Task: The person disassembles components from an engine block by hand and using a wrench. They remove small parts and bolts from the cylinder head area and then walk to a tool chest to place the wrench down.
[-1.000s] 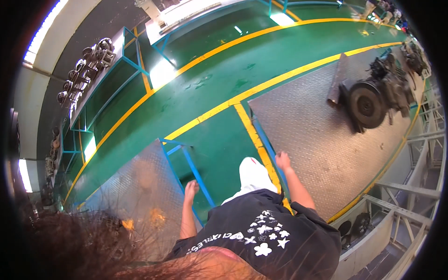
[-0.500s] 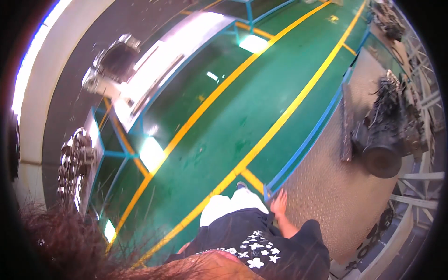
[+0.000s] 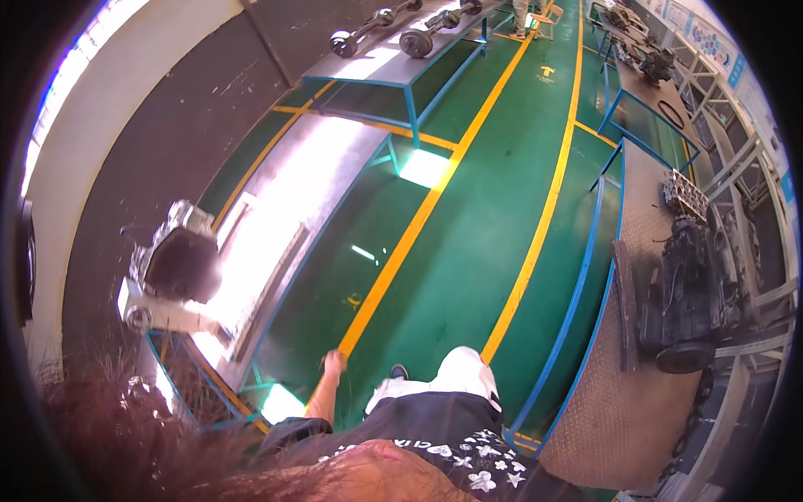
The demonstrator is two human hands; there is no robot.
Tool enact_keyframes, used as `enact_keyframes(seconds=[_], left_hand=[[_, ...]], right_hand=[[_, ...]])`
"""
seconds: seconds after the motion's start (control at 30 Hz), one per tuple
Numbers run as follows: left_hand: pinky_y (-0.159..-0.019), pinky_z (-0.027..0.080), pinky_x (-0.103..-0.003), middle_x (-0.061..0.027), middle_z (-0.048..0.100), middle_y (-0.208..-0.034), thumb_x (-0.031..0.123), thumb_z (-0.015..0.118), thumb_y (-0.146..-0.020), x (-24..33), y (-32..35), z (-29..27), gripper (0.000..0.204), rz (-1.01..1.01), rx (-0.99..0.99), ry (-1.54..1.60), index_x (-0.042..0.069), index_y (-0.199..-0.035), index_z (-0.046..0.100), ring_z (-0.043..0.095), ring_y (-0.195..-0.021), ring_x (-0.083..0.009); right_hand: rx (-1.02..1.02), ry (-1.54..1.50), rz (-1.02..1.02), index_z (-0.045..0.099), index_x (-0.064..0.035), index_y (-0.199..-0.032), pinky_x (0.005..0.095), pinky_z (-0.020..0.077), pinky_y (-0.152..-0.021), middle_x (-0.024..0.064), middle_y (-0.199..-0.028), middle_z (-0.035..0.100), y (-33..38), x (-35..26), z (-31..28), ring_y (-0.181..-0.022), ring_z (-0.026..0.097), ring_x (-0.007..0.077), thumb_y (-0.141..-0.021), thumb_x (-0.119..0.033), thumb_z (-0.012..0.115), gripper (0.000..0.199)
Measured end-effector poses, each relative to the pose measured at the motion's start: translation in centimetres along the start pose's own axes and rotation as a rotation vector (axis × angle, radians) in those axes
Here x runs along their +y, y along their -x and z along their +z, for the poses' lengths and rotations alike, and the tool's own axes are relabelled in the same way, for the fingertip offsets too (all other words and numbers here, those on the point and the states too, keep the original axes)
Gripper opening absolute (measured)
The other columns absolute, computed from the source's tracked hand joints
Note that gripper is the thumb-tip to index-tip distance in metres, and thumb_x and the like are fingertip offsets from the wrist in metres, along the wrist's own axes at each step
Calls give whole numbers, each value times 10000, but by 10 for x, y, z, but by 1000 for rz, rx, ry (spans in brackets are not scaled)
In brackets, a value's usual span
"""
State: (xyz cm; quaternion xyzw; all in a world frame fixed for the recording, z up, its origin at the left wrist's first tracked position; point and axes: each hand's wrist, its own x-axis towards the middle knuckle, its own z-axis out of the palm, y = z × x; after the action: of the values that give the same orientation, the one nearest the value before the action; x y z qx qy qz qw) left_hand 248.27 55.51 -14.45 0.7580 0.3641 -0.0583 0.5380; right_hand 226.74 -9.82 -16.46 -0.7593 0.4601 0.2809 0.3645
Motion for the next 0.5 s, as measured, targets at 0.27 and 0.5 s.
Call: enact_keyframes(seconds=[0.27,0.5], left_hand=[[-700,518,-299,-61,720,-897,255,528,-1047,326,-267,146,276,246,-265,87,44,-1144,677,636,-761,-142],[-590,527,-466,-127,643,-639,213,610,-890,356,-307,219,198,1011,-1072,-786,90,-770,708,662,-617,-333]], right_hand=[[-217,-398,296,616,10,-1161,501,529,-680,205,-1094,670,-170,-185,21,-862,662,352,-947,-271,531,364],[-123,-478,66,663,-1,-1025,404,470,-466,150,-829,708,-393,-541,-98,-546,632,250,-960,-276,470,342]])
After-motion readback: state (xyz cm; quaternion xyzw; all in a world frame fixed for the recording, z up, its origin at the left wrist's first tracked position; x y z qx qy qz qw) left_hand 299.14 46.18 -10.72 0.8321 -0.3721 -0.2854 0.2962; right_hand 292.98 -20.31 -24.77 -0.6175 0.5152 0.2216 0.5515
